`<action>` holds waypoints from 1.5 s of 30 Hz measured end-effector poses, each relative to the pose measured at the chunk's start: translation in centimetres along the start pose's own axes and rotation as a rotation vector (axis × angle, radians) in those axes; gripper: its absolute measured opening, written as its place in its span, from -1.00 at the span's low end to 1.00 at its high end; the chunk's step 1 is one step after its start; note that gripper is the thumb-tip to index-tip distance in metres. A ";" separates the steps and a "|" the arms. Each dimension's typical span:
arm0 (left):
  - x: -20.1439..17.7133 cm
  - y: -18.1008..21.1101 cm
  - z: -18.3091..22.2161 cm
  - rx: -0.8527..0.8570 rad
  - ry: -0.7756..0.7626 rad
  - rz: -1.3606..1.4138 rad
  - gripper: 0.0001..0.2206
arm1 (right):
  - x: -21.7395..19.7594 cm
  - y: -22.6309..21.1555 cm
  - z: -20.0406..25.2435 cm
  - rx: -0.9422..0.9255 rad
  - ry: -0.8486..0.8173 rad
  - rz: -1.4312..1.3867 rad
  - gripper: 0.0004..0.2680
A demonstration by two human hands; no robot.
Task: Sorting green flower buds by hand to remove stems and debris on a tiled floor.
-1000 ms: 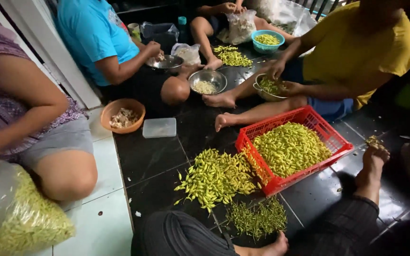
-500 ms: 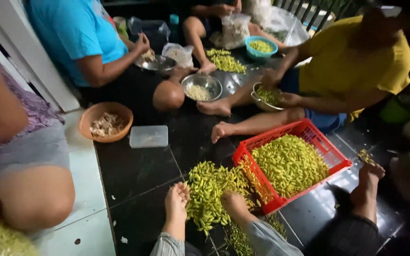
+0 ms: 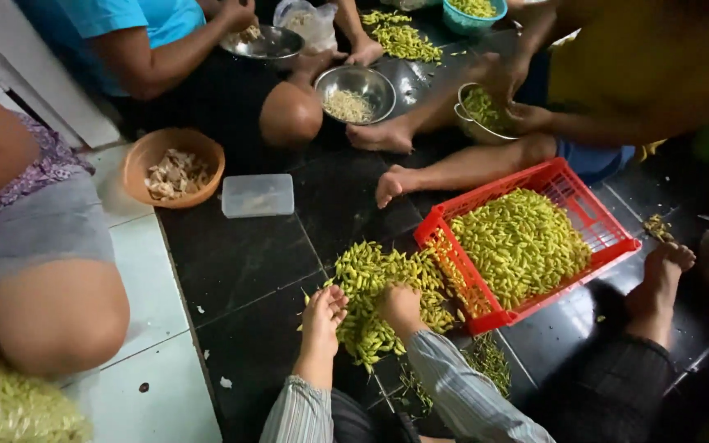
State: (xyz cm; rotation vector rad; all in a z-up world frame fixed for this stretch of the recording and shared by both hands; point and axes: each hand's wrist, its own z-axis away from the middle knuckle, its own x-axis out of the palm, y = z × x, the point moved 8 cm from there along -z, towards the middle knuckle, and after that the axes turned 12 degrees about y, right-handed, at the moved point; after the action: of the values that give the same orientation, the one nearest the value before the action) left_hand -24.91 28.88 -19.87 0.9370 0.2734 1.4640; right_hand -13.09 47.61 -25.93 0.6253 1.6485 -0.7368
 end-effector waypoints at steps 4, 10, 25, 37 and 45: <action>0.5 -0.8 -0.3 -0.016 -0.078 0.010 -0.79 | -4.4 0.0 0.4 0.087 -0.075 -0.034 -0.85; 1.3 -0.4 1.1 -0.009 -0.089 -0.145 -0.79 | -3.2 -0.6 1.2 -0.112 0.082 0.060 -0.86; 2.2 -2.2 1.6 0.153 -0.203 -0.524 -0.66 | -19.9 -2.4 4.9 0.629 -0.052 -1.455 -0.86; 4.0 -2.4 3.2 0.489 -0.339 -0.853 -0.75 | -13.4 -3.7 6.5 0.684 -0.101 -1.887 -0.98; 4.6 0.1 5.0 0.602 -0.301 -0.870 -0.88 | -14.0 -3.5 6.5 0.540 -0.055 -1.618 -0.87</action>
State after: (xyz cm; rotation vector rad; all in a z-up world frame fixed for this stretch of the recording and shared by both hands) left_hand -20.93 31.21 -14.92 1.2750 0.8083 0.4224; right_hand -8.80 40.25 -12.60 -0.5807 1.6623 -2.3356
